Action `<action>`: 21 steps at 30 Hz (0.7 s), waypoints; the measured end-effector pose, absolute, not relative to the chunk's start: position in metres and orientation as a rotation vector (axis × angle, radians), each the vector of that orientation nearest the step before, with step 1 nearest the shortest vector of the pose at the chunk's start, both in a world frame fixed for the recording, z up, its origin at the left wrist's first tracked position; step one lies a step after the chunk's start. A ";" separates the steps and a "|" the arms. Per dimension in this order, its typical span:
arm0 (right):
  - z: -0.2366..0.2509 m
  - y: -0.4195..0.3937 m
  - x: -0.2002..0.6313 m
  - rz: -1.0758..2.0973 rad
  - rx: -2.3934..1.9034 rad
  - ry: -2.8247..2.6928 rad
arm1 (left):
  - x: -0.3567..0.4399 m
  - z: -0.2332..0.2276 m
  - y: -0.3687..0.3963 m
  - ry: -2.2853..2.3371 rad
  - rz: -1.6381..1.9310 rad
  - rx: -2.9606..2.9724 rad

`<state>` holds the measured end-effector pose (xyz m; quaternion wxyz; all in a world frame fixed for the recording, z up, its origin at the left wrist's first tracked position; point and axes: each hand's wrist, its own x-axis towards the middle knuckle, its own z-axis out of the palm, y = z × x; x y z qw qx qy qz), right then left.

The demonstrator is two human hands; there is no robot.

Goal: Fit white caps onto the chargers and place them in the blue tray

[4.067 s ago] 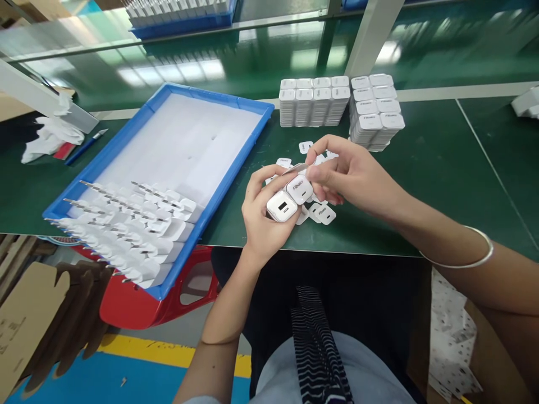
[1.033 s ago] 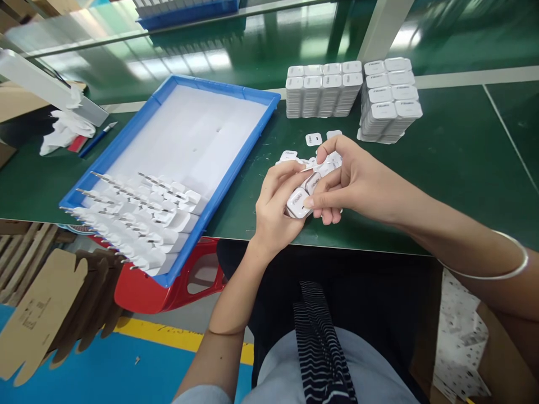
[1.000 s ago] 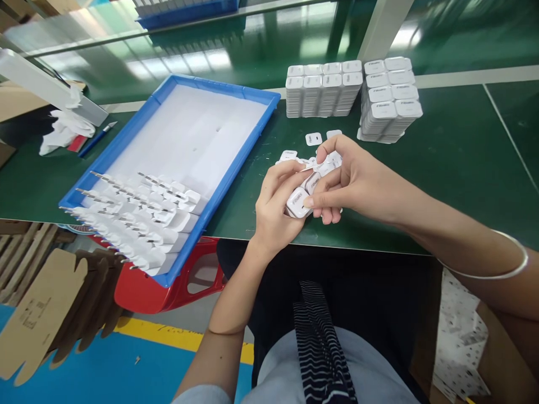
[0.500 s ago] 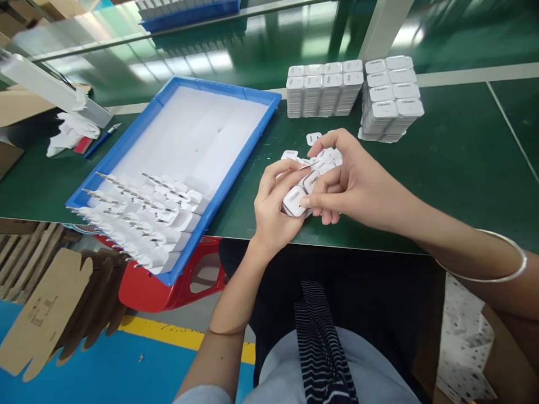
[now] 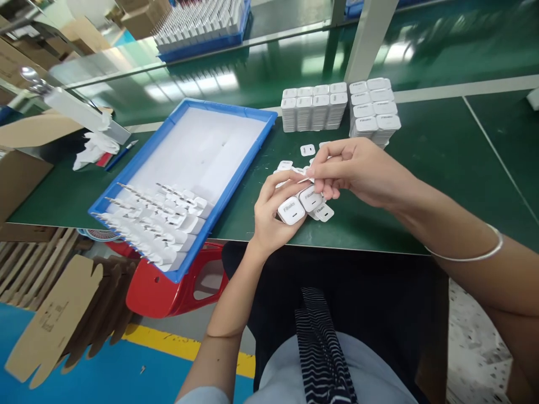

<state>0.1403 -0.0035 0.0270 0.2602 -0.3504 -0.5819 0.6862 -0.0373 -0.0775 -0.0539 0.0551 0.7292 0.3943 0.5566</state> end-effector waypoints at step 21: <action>0.035 -0.010 0.175 1.489 -0.931 -1.879 | -0.150 0.068 0.018 2.364 -0.905 1.808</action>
